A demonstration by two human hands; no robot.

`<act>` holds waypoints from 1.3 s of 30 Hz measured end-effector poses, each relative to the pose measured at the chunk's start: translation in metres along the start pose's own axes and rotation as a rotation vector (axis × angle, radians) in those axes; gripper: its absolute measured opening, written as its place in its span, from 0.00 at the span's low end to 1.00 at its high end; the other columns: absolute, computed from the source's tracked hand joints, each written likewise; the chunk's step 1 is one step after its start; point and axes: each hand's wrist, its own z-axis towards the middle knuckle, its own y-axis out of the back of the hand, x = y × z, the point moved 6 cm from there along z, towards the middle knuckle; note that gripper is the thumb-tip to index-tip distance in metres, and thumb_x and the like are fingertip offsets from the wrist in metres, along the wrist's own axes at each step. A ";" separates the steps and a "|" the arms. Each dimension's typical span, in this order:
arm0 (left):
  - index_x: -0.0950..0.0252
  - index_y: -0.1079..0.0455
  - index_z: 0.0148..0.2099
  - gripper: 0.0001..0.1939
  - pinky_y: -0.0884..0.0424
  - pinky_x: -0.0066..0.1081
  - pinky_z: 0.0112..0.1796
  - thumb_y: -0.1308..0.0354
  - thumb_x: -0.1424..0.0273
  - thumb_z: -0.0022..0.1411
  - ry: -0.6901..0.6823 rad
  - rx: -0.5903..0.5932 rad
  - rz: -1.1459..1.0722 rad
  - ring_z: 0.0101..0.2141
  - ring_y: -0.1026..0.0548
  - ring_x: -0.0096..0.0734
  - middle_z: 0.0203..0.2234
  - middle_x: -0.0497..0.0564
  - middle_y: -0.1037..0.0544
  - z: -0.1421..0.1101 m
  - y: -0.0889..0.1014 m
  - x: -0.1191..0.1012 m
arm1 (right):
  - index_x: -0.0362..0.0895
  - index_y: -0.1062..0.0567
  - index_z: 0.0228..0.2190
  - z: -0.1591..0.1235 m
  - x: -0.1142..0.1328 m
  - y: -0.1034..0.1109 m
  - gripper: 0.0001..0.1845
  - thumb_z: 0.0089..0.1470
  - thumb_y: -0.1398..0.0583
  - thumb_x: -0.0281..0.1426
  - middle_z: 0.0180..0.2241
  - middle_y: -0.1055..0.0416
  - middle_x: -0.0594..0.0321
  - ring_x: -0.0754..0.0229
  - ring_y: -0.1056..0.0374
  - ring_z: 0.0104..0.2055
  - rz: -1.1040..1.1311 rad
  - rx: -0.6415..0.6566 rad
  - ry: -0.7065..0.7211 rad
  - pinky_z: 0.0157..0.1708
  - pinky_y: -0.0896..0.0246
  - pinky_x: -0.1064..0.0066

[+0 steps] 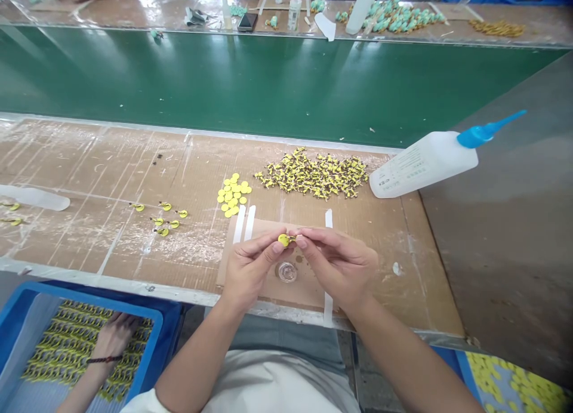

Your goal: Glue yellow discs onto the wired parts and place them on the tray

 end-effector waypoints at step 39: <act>0.59 0.19 0.46 0.11 0.22 0.34 0.48 0.34 0.71 0.60 -0.045 0.037 0.034 0.46 0.20 0.37 0.45 0.53 0.18 -0.001 0.000 -0.001 | 0.49 0.18 0.38 0.001 0.004 -0.002 0.14 0.50 0.32 0.22 0.37 0.19 0.61 0.55 0.21 0.37 -0.020 0.033 0.108 0.39 0.22 0.65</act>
